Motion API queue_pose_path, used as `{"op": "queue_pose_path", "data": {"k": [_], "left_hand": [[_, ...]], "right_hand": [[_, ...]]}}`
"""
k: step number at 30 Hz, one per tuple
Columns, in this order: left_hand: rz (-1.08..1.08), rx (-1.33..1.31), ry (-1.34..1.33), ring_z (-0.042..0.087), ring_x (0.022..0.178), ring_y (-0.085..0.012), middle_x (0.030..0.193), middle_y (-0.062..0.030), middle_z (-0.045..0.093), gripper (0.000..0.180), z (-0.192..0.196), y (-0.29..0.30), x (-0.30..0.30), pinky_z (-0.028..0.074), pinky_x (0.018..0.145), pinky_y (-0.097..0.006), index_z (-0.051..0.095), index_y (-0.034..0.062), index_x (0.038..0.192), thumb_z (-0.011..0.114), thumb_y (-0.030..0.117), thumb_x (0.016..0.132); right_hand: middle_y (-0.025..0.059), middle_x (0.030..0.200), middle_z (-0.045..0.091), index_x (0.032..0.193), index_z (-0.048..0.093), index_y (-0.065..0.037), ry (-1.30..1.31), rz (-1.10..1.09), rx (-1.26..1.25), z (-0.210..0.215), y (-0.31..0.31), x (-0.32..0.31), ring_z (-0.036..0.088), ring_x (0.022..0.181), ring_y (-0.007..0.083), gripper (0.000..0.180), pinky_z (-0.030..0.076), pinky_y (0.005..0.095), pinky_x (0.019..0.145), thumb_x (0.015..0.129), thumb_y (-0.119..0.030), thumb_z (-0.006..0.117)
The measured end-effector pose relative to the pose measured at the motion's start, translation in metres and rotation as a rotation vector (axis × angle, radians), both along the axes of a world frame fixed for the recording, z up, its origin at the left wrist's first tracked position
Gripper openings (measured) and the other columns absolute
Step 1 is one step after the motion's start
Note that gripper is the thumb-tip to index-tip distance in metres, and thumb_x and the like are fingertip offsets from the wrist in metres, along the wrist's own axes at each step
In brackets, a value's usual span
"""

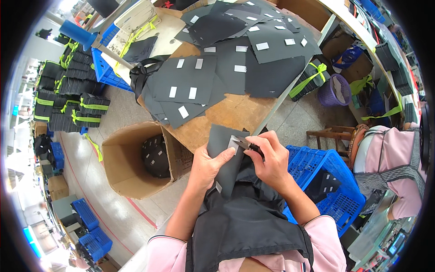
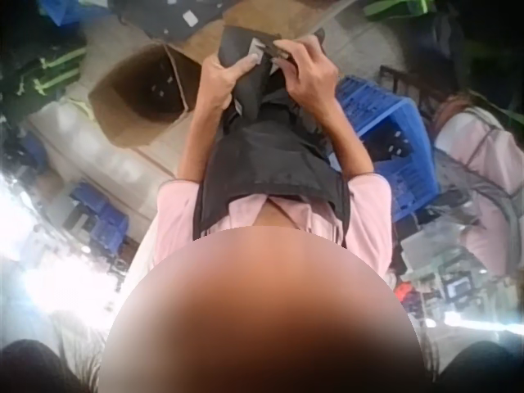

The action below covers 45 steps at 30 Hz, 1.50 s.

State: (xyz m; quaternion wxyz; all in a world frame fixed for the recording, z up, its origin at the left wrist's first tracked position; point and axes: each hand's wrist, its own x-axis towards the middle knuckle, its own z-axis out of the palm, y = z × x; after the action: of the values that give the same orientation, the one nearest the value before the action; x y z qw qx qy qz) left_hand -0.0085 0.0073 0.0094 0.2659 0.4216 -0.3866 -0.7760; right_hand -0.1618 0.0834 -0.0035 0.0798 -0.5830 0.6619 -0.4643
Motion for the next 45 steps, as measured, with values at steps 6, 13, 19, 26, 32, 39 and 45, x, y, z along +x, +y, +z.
{"op": "queue_pose_path", "data": {"k": [6, 13, 19, 26, 32, 39, 45], "left_hand": [[-0.004, -0.022, -0.032, 0.058, 0.076, -0.0094, 0.088, -0.0037, 0.064, 0.023, 0.001, 0.001, 0.002, 0.047, 0.068, -0.023, 0.062, -0.0013, 0.097, 0.071, 0.011, 0.080], [-0.020, -0.131, -0.108, 0.056, 0.085, -0.0103, 0.096, -0.0059, 0.061, 0.031, -0.009, -0.001, 0.013, 0.046, 0.076, -0.026, 0.053, -0.0020, 0.110, 0.063, 0.016, 0.087], [0.012, 0.036, 0.020, 0.054, 0.095, -0.0124, 0.106, -0.0066, 0.057, 0.040, -0.017, -0.005, 0.010, 0.044, 0.084, -0.027, 0.047, 0.0001, 0.120, 0.060, 0.023, 0.090], [0.006, 0.160, 0.068, 0.056, 0.095, -0.0130, 0.100, -0.0045, 0.060, 0.043, -0.024, -0.005, 0.015, 0.045, 0.084, -0.027, 0.053, 0.0031, 0.113, 0.074, 0.013, 0.077], [0.131, 0.023, -0.058, 0.056, 0.093, -0.0121, 0.102, -0.0052, 0.057, 0.039, -0.017, -0.003, 0.005, 0.043, 0.085, -0.027, 0.055, 0.0045, 0.111, 0.074, 0.009, 0.077], [0.178, -0.154, -0.102, 0.055, 0.091, -0.0114, 0.099, -0.0042, 0.056, 0.037, -0.011, 0.001, -0.005, 0.043, 0.083, -0.026, 0.056, 0.0038, 0.108, 0.074, 0.008, 0.076], [0.186, -0.143, -0.105, 0.054, 0.089, -0.0114, 0.098, -0.0042, 0.057, 0.038, -0.018, 0.003, -0.001, 0.043, 0.082, -0.026, 0.057, 0.0045, 0.108, 0.075, 0.009, 0.075]], "right_hand": [[0.0072, 0.075, 0.053, 0.092, 0.062, -0.005, 0.059, -0.016, -0.069, -0.003, 0.001, 0.001, 0.054, 0.058, 0.0235, 0.026, 0.044, 0.0319, 0.051, 0.068, -0.005, 0.072], [0.0028, 0.080, 0.047, 0.105, 0.057, -0.004, -0.573, 0.043, 0.034, -0.002, -0.009, -0.014, 0.047, 0.068, 0.0120, 0.034, 0.040, 0.0239, 0.061, 0.073, 0.002, 0.066], [-0.0054, 0.070, 0.040, 0.098, 0.055, -0.004, -0.999, 0.420, 0.518, -0.009, -0.024, -0.024, 0.037, 0.065, 0.0038, 0.025, 0.034, 0.0200, 0.058, 0.079, -0.015, 0.069], [0.0100, 0.080, 0.053, 0.101, 0.055, -0.003, -0.427, -0.050, 0.078, -0.003, -0.008, 0.016, 0.054, 0.065, 0.0191, 0.028, 0.045, 0.0280, 0.060, 0.076, -0.009, 0.069], [0.0086, 0.084, 0.055, 0.102, 0.059, -0.008, -0.029, -0.010, 0.025, -0.013, 0.016, 0.008, 0.057, 0.066, 0.0248, 0.037, 0.046, 0.0322, 0.054, 0.068, -0.009, 0.074], [0.0109, 0.081, 0.055, 0.100, 0.060, -0.005, -0.017, 0.004, 0.042, -0.012, 0.004, 0.010, 0.057, 0.062, 0.0229, 0.033, 0.047, 0.0296, 0.051, 0.070, -0.005, 0.073], [0.0096, 0.078, 0.056, 0.096, 0.063, -0.006, 0.071, 0.009, -0.005, -0.013, 0.002, 0.010, 0.057, 0.062, 0.0231, 0.030, 0.048, 0.0306, 0.053, 0.068, -0.004, 0.073]]}}
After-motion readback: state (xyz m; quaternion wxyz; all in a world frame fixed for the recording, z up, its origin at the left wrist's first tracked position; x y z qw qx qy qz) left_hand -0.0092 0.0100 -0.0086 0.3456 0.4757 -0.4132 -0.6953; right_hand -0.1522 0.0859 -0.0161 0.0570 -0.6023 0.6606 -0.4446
